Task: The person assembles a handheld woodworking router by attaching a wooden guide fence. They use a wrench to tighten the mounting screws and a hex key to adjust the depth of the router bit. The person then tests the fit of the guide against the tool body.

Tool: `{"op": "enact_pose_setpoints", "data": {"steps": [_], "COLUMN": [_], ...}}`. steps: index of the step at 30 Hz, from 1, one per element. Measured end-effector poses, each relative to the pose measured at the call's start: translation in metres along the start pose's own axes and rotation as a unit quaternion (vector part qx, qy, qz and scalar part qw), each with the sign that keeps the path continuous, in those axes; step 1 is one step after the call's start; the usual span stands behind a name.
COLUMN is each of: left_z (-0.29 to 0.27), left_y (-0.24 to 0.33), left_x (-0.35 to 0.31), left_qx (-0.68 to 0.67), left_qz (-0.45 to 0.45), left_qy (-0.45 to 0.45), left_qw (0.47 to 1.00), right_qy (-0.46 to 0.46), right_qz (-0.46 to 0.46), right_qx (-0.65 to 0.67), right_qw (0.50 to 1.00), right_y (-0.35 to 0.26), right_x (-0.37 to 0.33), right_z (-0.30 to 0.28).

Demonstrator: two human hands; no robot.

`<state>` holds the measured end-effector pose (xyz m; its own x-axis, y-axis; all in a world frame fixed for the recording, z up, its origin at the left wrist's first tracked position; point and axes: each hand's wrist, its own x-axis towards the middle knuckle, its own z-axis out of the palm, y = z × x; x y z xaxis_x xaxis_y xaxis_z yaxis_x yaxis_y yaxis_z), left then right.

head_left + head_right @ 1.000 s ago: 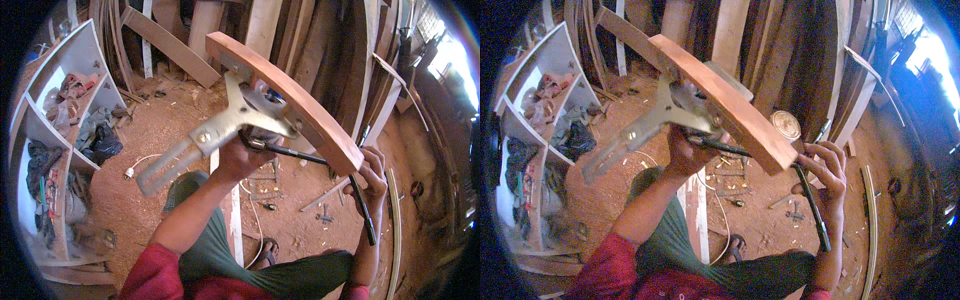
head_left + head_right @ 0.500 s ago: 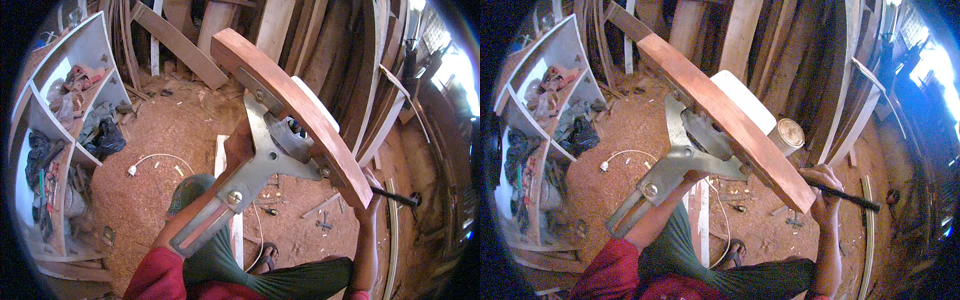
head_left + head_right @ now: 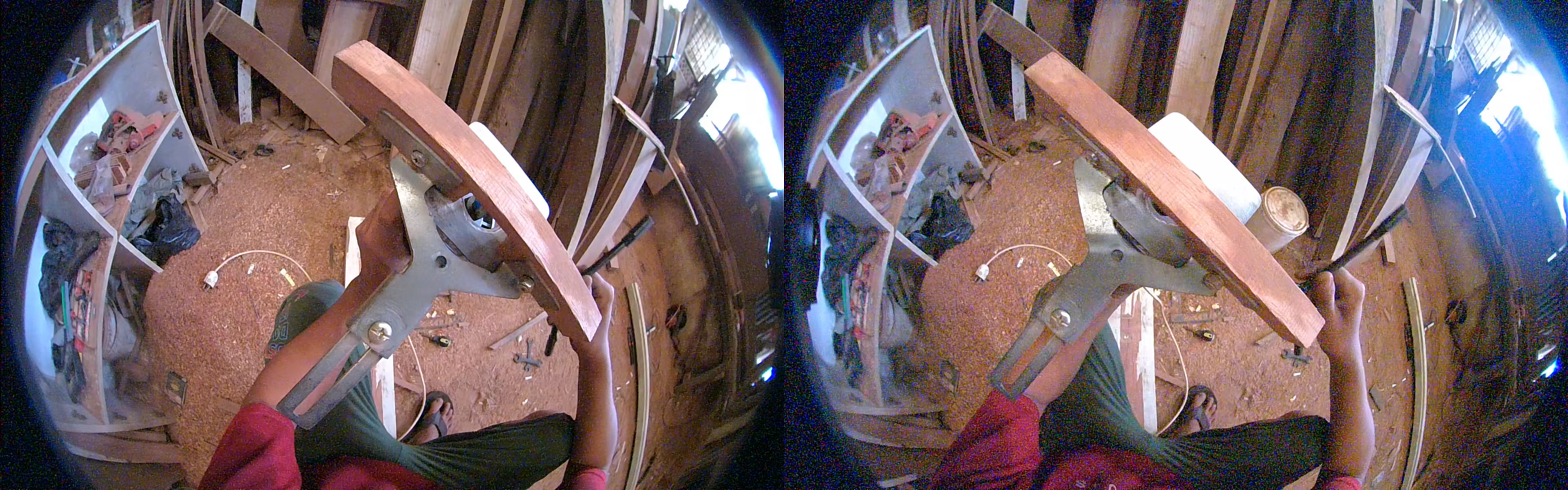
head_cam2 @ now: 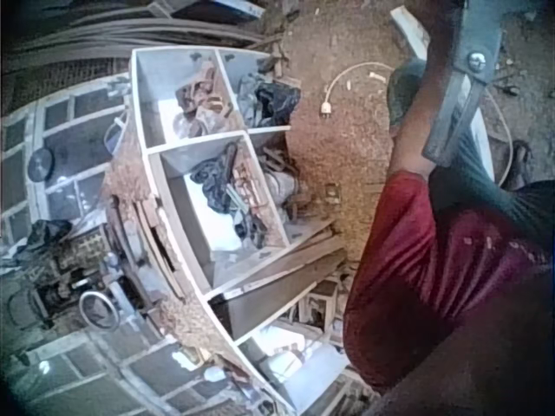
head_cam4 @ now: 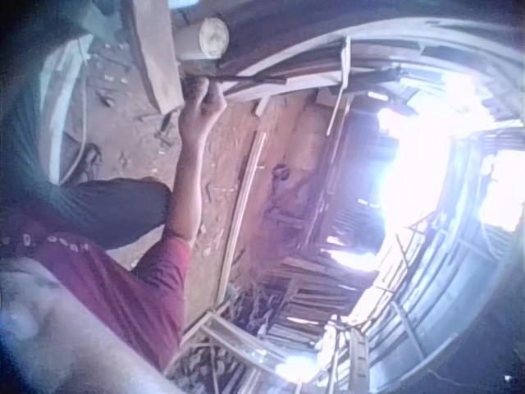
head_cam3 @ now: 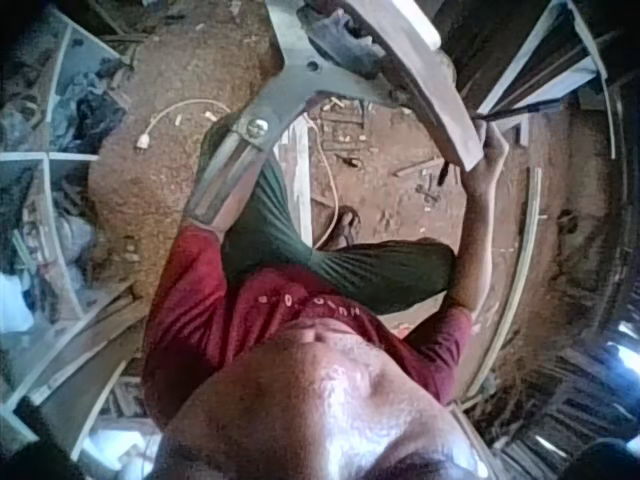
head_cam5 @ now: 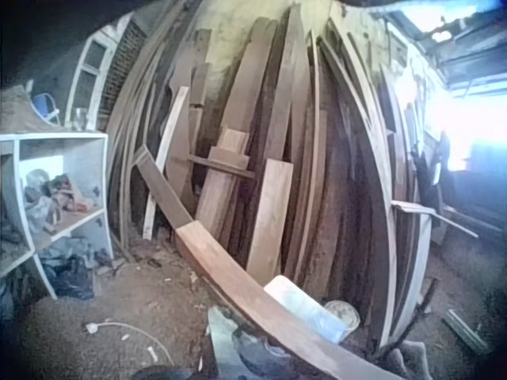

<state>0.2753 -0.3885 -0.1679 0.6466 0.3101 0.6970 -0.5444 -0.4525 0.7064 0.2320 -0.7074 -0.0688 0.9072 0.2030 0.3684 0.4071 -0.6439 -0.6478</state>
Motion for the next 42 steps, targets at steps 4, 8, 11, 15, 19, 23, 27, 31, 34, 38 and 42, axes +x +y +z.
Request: {"op": "enact_pose_setpoints", "data": {"steps": [4,8,11,15,19,23,27,31,34,38,42], "left_z": [0.000,-0.001,-0.005,0.000,0.000,-0.003,-0.006,-0.007,-0.006,-0.006,-0.007], "left_y": [0.000,0.002,0.009,0.021,0.011,0.012,0.023,0.023,0.019,0.014,0.014], "left_x": [0.001,0.000,0.007,0.007,-0.011,-0.008,-0.004,-0.007,-0.010,-0.009,-0.012], "left_qx": [-0.007,-0.020,-0.033,-0.067,-0.043,-0.024,-0.110,-0.124,-0.109,-0.060,-0.030], "left_qz": [0.020,0.033,0.066,0.143,0.057,0.058,0.044,0.022,-0.008,0.029,0.059], "left_qy": [0.002,0.011,0.017,0.010,-0.062,-0.027,0.009,-0.026,-0.065,-0.065,-0.062], "left_qw": [1.000,0.999,0.997,0.987,0.996,0.998,0.993,0.992,0.992,0.996,0.996], "right_qy": [0.000,0.033,0.066,0.019,-0.021,0.008,0.076,0.135,0.153,0.223,0.177], "right_qz": [0.078,0.112,0.062,0.033,-0.008,-0.229,-0.343,-0.350,-0.333,-0.396,-0.432], "right_qx": [0.153,0.165,0.130,0.081,0.141,-0.097,-0.266,-0.366,-0.375,-0.377,-0.390], "right_qw": [0.985,0.979,0.987,0.996,0.990,0.969,0.898,0.852,0.852,0.807,0.794], "right_y": [-0.035,-0.040,-0.047,-0.055,-0.061,-0.061,-0.053,-0.047,-0.037,-0.037,-0.047], "right_x": [0.003,0.000,-0.003,-0.008,-0.012,-0.003,0.004,0.002,-0.003,0.000,0.002], "right_z": [0.010,0.006,0.008,-0.002,-0.015,-0.010,-0.005,0.003,0.005,0.006,0.006]}}
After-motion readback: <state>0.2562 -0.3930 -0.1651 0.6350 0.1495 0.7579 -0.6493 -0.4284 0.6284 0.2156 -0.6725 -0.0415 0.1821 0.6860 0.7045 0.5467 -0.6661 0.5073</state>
